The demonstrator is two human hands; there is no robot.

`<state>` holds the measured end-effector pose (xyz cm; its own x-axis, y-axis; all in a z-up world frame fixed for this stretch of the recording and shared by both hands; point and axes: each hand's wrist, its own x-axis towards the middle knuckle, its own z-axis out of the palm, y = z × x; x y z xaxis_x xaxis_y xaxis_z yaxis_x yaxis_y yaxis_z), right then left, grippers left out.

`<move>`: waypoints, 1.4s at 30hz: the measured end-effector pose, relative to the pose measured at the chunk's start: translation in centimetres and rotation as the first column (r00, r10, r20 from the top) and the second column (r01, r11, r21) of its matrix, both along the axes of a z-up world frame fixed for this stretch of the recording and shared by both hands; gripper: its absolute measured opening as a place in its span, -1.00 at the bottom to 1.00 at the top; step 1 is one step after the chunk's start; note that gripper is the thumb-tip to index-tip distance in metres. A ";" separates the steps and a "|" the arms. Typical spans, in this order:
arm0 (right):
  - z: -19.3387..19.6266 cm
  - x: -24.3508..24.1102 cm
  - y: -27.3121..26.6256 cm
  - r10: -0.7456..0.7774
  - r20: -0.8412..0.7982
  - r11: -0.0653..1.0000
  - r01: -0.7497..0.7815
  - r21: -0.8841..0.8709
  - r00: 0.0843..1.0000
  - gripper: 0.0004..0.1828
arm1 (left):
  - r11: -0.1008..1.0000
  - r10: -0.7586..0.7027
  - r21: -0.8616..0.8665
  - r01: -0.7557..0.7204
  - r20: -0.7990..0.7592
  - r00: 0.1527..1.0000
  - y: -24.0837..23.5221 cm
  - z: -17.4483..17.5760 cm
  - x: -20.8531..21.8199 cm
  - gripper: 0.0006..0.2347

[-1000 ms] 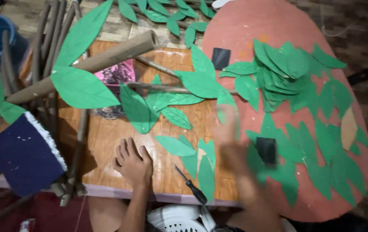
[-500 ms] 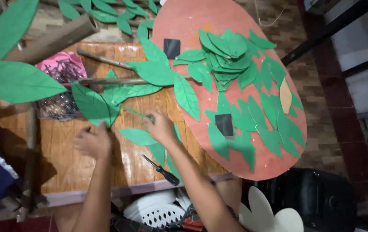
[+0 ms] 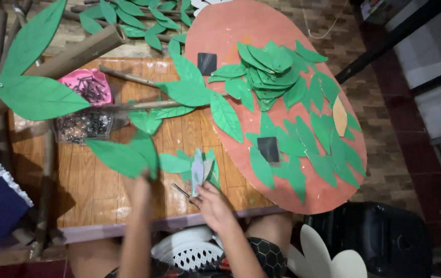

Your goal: Attaching green paper leaves to a larger craft structure to simulate a tree or plant.

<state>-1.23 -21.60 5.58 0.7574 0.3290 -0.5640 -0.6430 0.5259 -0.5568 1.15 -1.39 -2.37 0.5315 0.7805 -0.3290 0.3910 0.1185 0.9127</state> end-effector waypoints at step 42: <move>-13.4 17.7 15.1 0.852 0.328 -0.042 0.677 -0.735 0.409 -0.57 | 0.355 -0.154 0.906 0.231 -0.187 0.970 2.2 -2.1 -4.9 -0.67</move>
